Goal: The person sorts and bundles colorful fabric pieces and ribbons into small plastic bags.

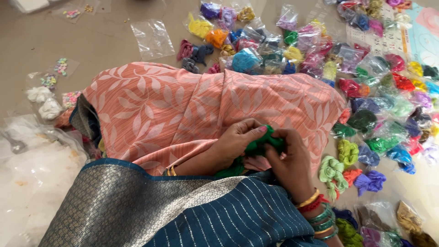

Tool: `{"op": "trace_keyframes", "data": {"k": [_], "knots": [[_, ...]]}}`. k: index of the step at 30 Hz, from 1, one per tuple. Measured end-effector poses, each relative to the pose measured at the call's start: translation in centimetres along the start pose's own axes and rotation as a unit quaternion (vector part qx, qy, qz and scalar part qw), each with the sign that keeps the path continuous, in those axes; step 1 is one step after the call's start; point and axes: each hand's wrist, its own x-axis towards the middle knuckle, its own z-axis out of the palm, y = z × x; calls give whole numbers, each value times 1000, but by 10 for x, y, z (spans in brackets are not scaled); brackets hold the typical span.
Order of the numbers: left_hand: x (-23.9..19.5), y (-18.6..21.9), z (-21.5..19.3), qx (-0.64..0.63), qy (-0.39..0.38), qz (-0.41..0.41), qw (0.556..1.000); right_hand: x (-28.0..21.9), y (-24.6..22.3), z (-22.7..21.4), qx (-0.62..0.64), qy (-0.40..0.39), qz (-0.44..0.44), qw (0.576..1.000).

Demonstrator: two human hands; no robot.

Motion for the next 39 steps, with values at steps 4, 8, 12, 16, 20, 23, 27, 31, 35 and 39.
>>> {"op": "trace_keyframes", "data": {"k": [4,8,12,16,20,23,27,31,35,39], "knots": [[3,-3,-15,63,-49,56,995,3,15,-24,98,-18,46,994],[-7,26,-7,427,-16,161,890,10,13,-57,99,-18,59,993],[3,-6,-31,566,14,241,788,13,3,-69,12,-18,-3,1000],[-5,15,-18,587,6,234,775,10,3,-60,25,-12,10,1000],[2,10,-22,404,33,0,914,15,5,-50,314,14,85,945],[16,-6,-21,69,24,-44,996,13,-1,-33,407,52,60,910],[30,-21,-20,-323,-73,1,944,3,-3,-4,403,30,128,906],[23,-13,-5,-323,-129,9,938,-6,20,15,340,-10,75,937],[26,-22,4,-358,-112,12,927,0,5,12,132,11,-23,991],[42,-49,3,-338,-48,21,940,0,9,10,34,-9,-107,994]]}}
